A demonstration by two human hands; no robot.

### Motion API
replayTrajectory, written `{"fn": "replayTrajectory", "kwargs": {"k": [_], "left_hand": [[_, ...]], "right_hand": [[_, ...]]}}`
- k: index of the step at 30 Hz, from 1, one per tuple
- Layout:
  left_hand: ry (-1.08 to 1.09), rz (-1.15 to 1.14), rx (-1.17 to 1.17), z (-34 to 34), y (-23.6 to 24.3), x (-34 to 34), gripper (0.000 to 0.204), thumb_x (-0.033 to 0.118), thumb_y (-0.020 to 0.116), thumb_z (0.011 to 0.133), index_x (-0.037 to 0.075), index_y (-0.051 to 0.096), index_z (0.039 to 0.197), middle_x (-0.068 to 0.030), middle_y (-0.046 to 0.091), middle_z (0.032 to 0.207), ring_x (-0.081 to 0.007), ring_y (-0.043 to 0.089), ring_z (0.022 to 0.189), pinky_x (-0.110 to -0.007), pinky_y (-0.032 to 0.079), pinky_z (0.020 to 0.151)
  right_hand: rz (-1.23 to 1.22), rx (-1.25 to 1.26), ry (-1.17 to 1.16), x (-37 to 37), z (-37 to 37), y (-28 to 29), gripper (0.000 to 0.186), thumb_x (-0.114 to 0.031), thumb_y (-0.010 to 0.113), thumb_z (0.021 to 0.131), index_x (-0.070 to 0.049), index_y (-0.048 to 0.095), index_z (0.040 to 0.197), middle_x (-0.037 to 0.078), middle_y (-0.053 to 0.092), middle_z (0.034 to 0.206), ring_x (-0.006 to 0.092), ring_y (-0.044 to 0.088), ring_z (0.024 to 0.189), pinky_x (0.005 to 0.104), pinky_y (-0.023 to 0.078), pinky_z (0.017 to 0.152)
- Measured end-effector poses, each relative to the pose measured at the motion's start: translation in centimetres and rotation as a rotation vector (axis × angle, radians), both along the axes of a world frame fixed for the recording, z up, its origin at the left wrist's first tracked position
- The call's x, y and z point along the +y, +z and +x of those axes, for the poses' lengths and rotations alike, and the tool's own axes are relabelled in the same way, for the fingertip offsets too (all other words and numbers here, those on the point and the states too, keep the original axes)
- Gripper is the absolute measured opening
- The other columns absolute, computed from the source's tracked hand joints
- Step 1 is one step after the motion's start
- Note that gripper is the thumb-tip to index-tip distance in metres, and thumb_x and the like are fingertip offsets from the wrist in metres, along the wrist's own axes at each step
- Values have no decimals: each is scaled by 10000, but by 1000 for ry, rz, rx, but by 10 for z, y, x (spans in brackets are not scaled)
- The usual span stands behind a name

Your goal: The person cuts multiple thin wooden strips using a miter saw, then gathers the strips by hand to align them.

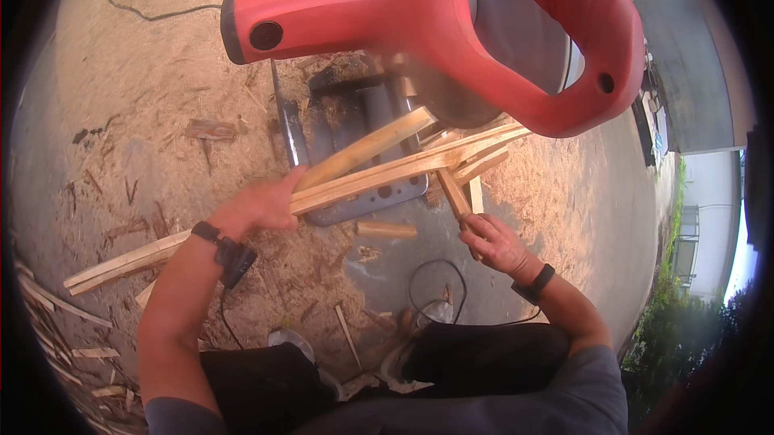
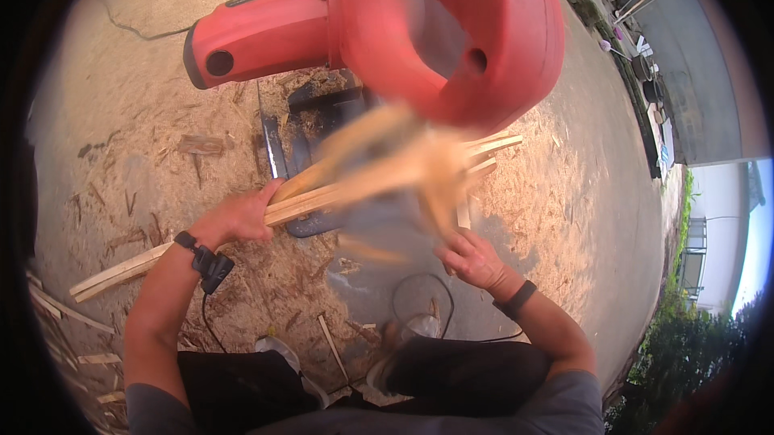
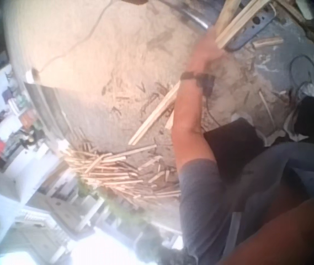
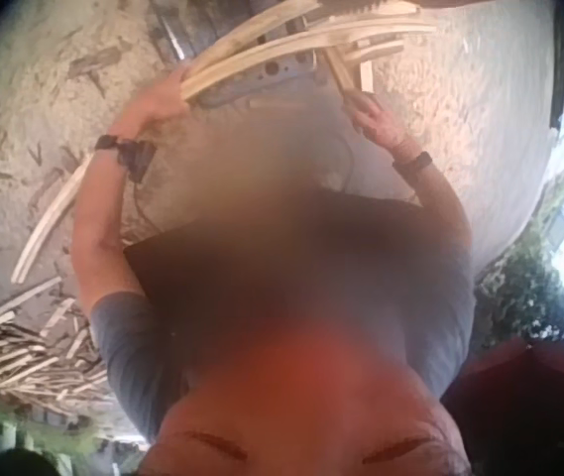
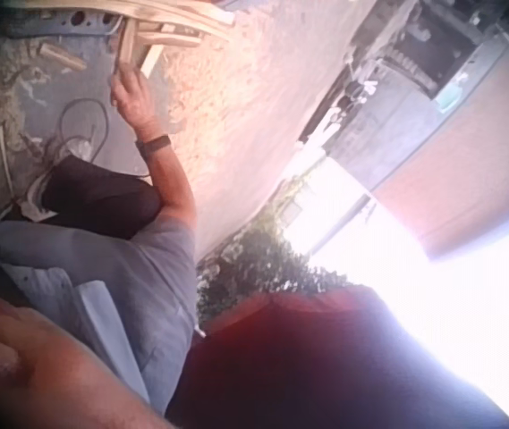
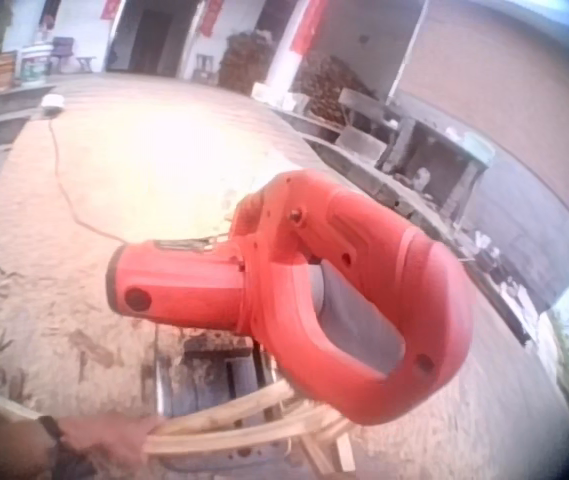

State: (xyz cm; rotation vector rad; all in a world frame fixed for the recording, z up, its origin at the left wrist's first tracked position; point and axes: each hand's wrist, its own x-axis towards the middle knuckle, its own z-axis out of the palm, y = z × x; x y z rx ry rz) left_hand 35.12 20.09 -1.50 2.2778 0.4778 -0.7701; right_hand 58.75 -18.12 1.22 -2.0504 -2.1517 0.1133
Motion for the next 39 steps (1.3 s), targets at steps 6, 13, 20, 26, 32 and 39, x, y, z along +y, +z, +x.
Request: {"fn": "replayTrajectory", "kwargs": {"k": [6,13,20,26,32,39], "left_hand": [[14,-18,-47,1,8,4,826,194,722,669,164,330,1396,-183,651,1054,-365,640,974,-449,517,812],[12,29,-75,-3,-6,6,841,192,731,647,205,315,1378,-196,648,969,-376,642,892,-458,519,765],[-7,62,19,6,1,-2,810,186,721,704,157,326,1411,-199,654,1045,-365,644,972,-445,515,820],[19,3,-52,1,-18,4,968,203,746,687,153,216,1495,-215,647,1071,-366,641,975,-433,515,845],[124,6,-69,-11,-16,1,1054,217,758,667,72,153,1518,-231,625,1139,-375,618,1037,-422,501,893],[198,-65,-84,-72,-25,21,970,301,776,656,88,275,1459,-251,634,1078,-374,633,986,-414,497,878]], "right_hand": [[-65,-24,64,30,4,-44,403,-176,710,647,-131,606,1034,92,586,1213,261,606,984,348,550,752],[4,-157,-456,18,58,-12,288,-46,639,759,-72,605,1044,148,583,1205,339,612,986,404,539,792],[-18,64,158,13,-16,-26,312,-80,679,711,-109,600,1011,126,576,1232,292,618,985,377,546,778],[-28,15,-84,32,15,-48,375,-105,672,719,-109,578,1082,139,568,1235,284,603,946,367,531,781],[-58,-150,-388,9,45,-24,334,-52,628,771,-86,568,1098,151,572,1192,332,608,966,409,524,796],[-24,-20,-510,-15,15,33,330,-41,654,733,-125,591,1045,93,583,1135,312,641,912,400,551,721]]}}
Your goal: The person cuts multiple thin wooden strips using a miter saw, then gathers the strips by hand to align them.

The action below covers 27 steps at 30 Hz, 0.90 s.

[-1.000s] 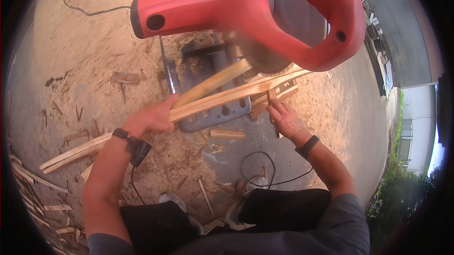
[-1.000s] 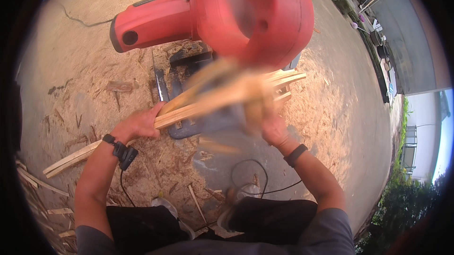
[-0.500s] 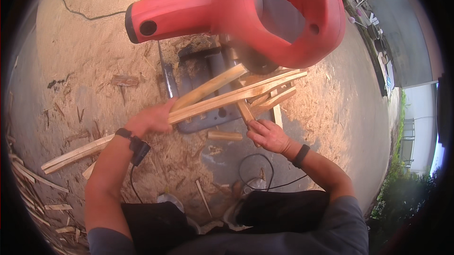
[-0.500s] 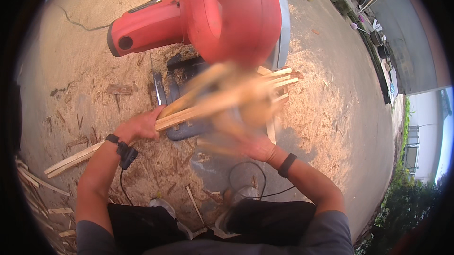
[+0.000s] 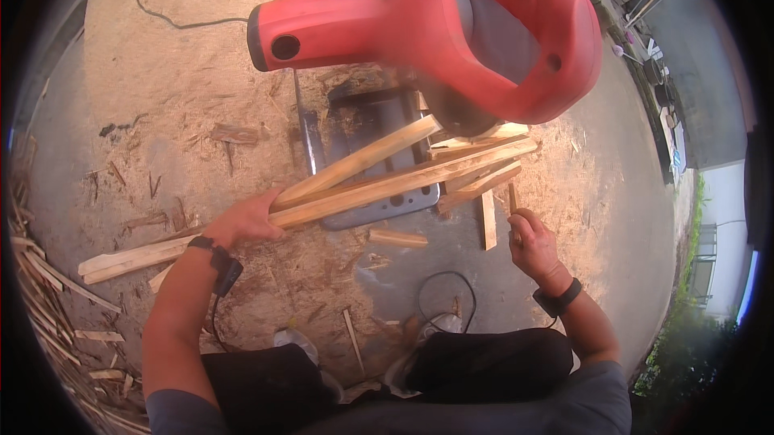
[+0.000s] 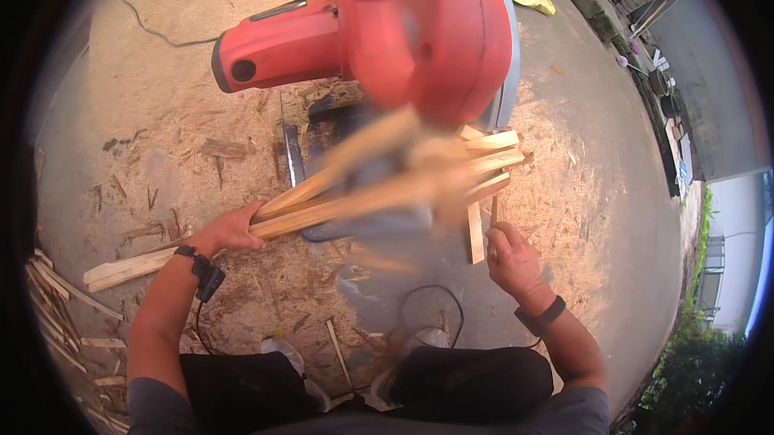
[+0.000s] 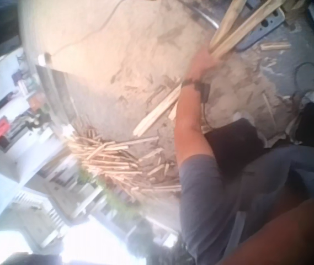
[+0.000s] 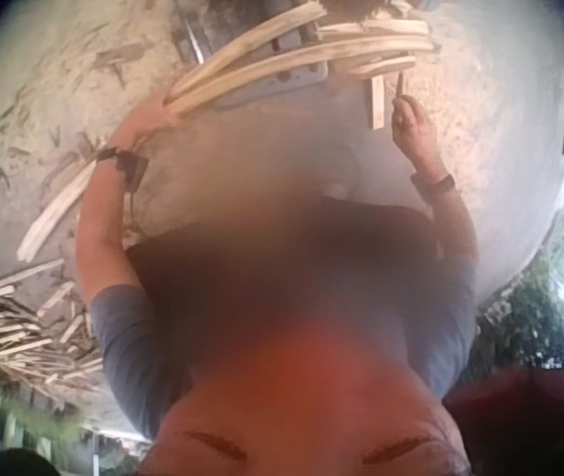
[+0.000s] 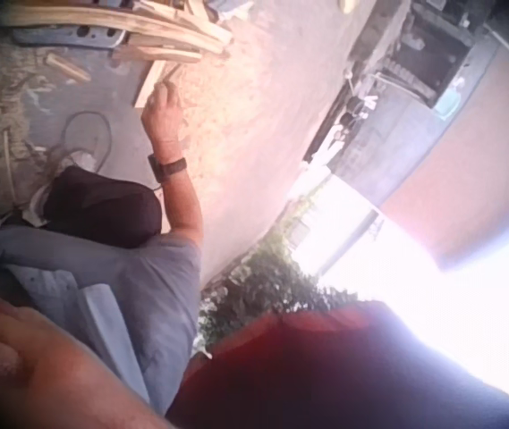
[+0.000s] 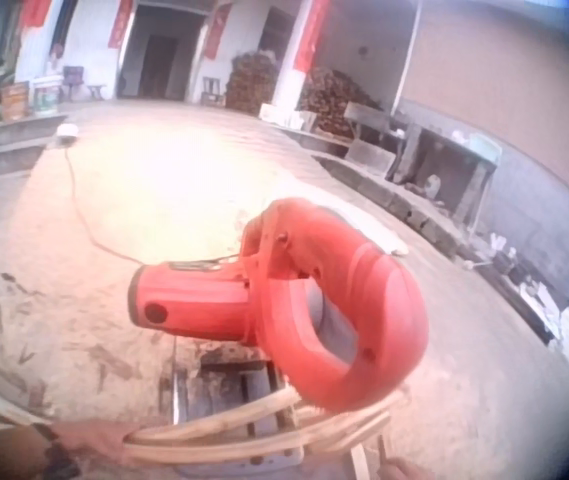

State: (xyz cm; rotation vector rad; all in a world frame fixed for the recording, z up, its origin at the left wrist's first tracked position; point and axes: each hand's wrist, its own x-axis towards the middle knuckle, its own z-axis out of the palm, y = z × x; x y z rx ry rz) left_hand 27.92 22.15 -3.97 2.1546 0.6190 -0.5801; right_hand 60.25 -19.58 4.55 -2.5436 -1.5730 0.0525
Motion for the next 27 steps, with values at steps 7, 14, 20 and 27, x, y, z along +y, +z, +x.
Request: {"fn": "replayTrajectory", "kwargs": {"k": [7,14,20,27], "left_hand": [[-61,166,196,16,17,-19,691,337,740,701,41,441,1248,-214,640,1116,-374,632,1014,-433,507,880],[-134,297,73,51,-2,-10,692,403,734,690,53,436,1206,-211,662,1003,-378,654,936,-464,528,820],[-98,382,64,48,3,38,711,388,738,679,55,439,1232,-203,661,1021,-375,651,956,-459,522,845],[-105,404,-60,78,4,34,700,393,715,683,28,440,1213,-227,658,977,-392,658,888,-482,533,787]], "right_hand": [[208,-131,-312,41,54,59,619,-27,694,768,-48,462,1342,219,515,1321,421,539,1182,441,489,960],[197,-4,-122,46,13,112,550,7,715,759,-35,539,1278,216,513,1343,387,560,1179,425,494,965],[331,-138,-44,54,3,213,457,116,643,739,11,594,1182,171,614,1209,252,657,998,331,548,846],[368,-126,204,92,-31,247,425,137,567,753,76,576,1174,233,605,1174,282,651,1000,374,543,867]]}}
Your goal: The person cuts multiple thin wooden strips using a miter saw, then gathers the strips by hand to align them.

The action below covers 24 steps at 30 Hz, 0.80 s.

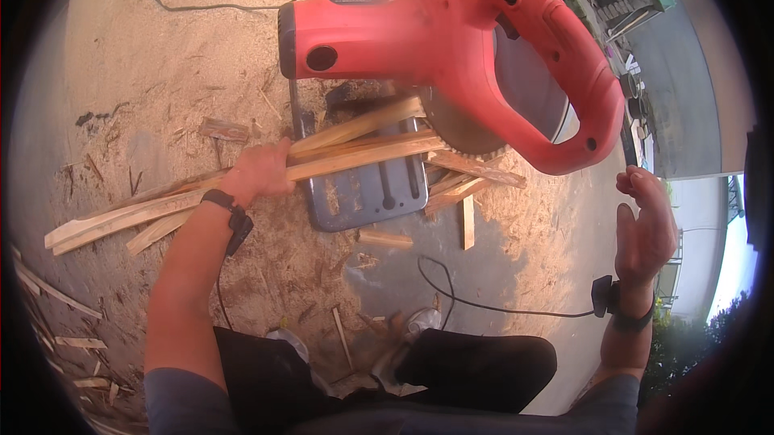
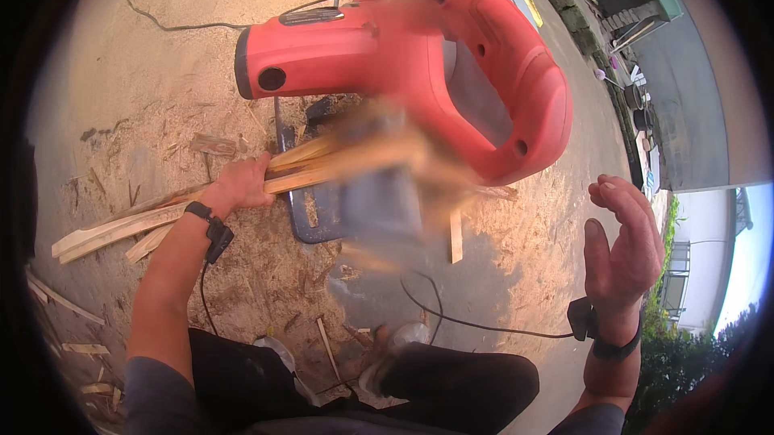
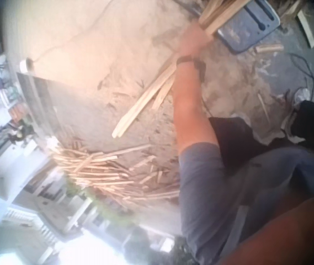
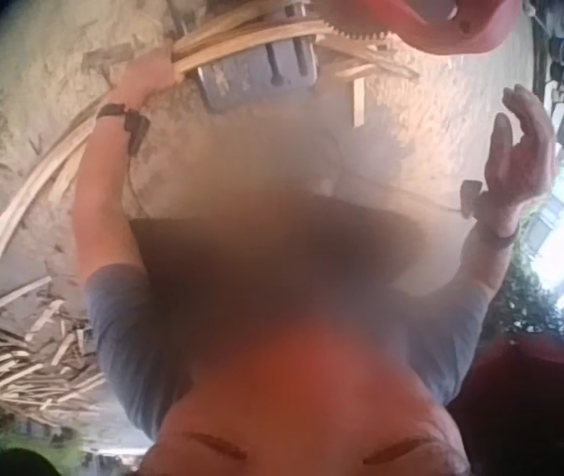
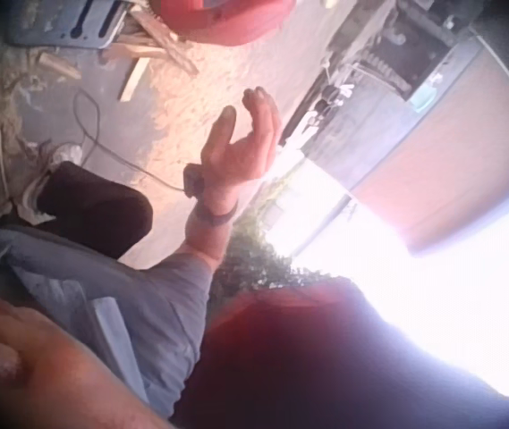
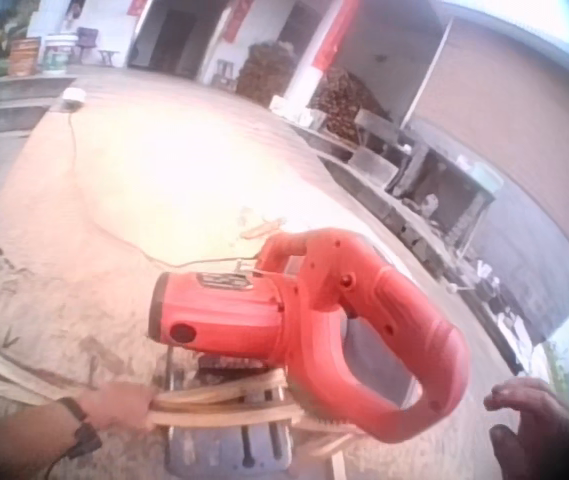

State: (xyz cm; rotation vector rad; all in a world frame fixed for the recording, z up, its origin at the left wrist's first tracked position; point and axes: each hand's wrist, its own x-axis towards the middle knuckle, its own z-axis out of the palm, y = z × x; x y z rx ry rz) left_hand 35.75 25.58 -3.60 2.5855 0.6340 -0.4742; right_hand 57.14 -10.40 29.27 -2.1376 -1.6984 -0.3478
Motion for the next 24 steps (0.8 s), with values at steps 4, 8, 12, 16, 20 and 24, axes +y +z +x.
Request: {"fn": "replayTrajectory", "kwargs": {"k": [4,8,12,16,20,24], "left_hand": [[1,-72,41,2,2,8,628,350,699,698,28,478,1190,-223,661,1016,-373,653,960,-459,524,846],[-17,-163,-2,-5,4,22,673,361,722,684,28,468,1211,-214,663,1054,-359,650,993,-456,519,856],[-39,-170,-19,-5,-7,24,690,367,727,678,24,467,1218,-209,665,1065,-356,650,999,-453,515,864],[-68,-199,-20,-2,-11,25,680,386,761,673,8,465,1154,-208,674,1016,-374,657,951,-461,526,797],[-69,-232,12,-2,-3,28,677,378,758,673,10,471,1162,-209,674,1017,-374,657,956,-463,525,801],[-69,-234,-18,0,-15,31,682,378,755,671,14,472,1175,-209,673,1020,-376,652,967,-465,519,815]], "right_hand": [[44,84,67,47,-14,34,468,-99,518,923,84,460,1350,264,530,1318,313,580,1173,430,462,1006],[50,312,-86,122,-17,31,588,-318,547,960,36,425,1413,226,546,1316,271,564,1192,410,424,1037],[-181,749,-302,164,-16,28,619,-433,536,945,-17,450,1395,192,613,1191,292,668,1028,377,616,738],[-268,1295,-291,175,-9,25,583,-342,555,956,67,424,1350,209,611,1154,265,707,870,318,636,553],[-332,1371,-331,201,6,31,477,-306,527,974,60,495,1278,180,637,1091,258,688,919,350,625,630],[-362,1536,-303,211,26,25,473,-285,542,969,86,498,1259,213,650,1065,270,697,915,346,632,642]]}}
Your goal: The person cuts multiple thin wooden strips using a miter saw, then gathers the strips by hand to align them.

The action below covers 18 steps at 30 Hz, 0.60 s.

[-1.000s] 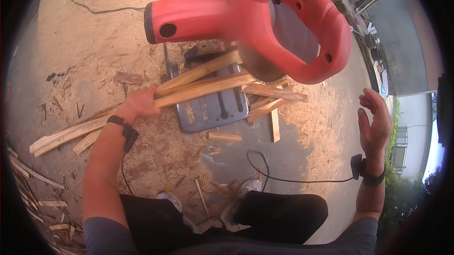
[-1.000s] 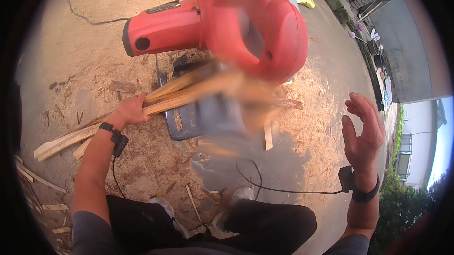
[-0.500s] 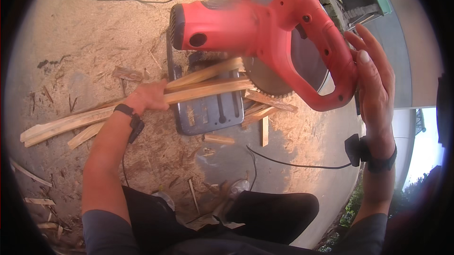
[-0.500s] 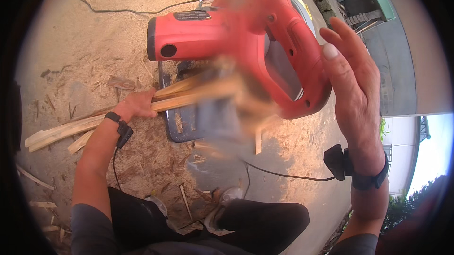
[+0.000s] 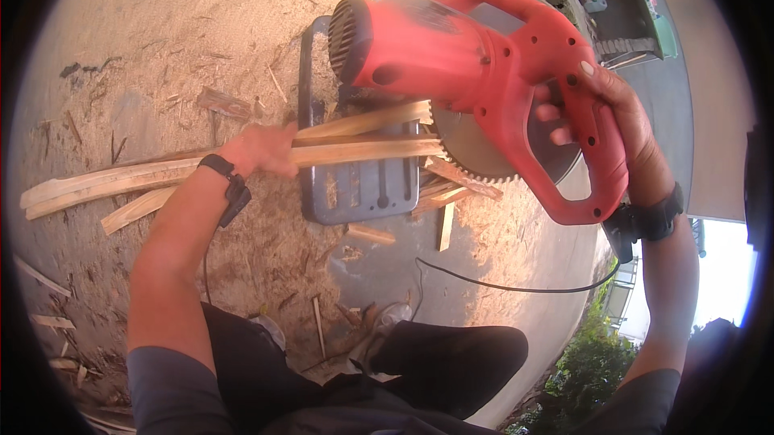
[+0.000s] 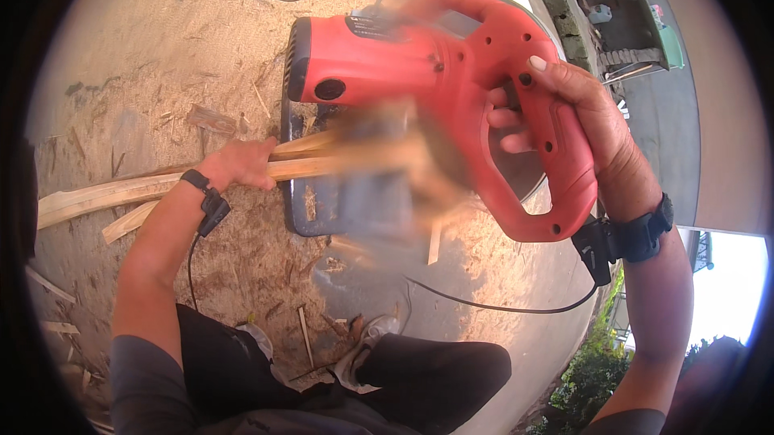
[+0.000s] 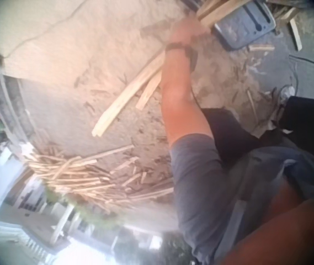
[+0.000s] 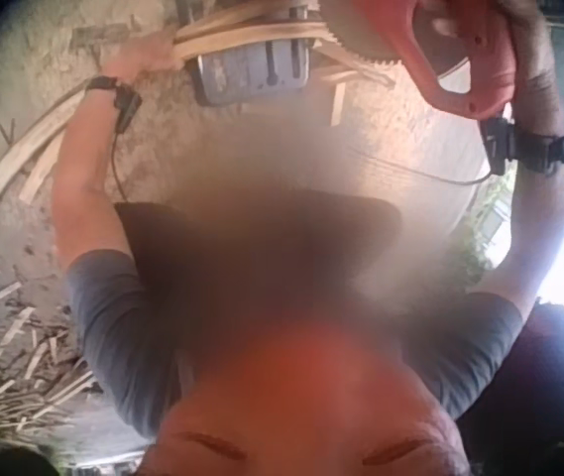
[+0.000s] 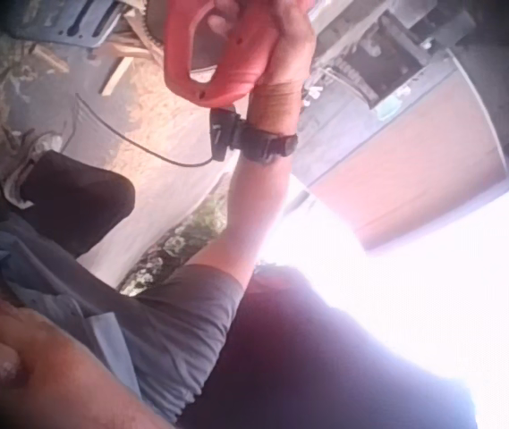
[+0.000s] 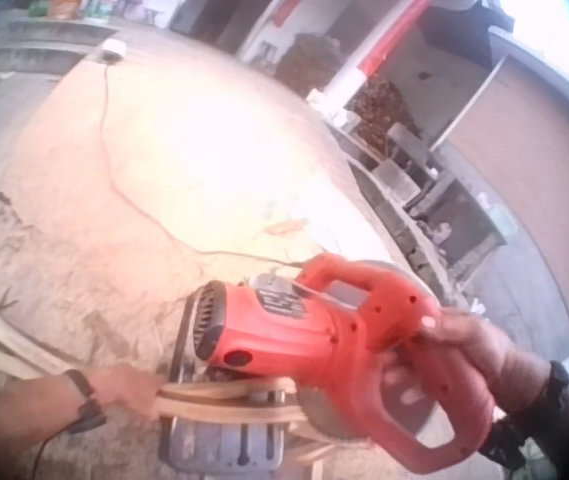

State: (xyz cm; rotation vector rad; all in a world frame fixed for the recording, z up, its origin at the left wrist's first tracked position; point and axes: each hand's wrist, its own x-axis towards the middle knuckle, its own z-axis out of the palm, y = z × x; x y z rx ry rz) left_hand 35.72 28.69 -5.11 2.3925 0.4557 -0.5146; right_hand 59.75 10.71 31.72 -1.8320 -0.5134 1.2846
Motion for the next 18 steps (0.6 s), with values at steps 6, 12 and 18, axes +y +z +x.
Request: {"fn": "replayTrajectory", "kwargs": {"k": [6,12,18], "left_hand": [[-10,-41,32,1,8,3,717,375,754,669,7,464,1212,-208,672,1030,-374,652,973,-465,515,827],[-18,-46,35,6,2,4,738,366,752,661,-7,460,1228,-214,673,1026,-375,652,969,-458,515,833],[5,-7,54,7,6,1,762,360,754,660,-9,453,1255,-212,672,1024,-374,655,959,-453,519,823]], "right_hand": [[17,-57,17,9,3,-3,369,-216,578,944,69,530,1173,161,652,925,204,671,714,321,620,592],[-45,-186,17,12,2,4,340,-207,585,928,36,533,1160,116,645,867,168,637,624,298,600,537],[-17,-256,-9,-18,-18,-26,350,-181,608,892,0,514,1176,96,639,884,157,621,622,296,559,516]]}}
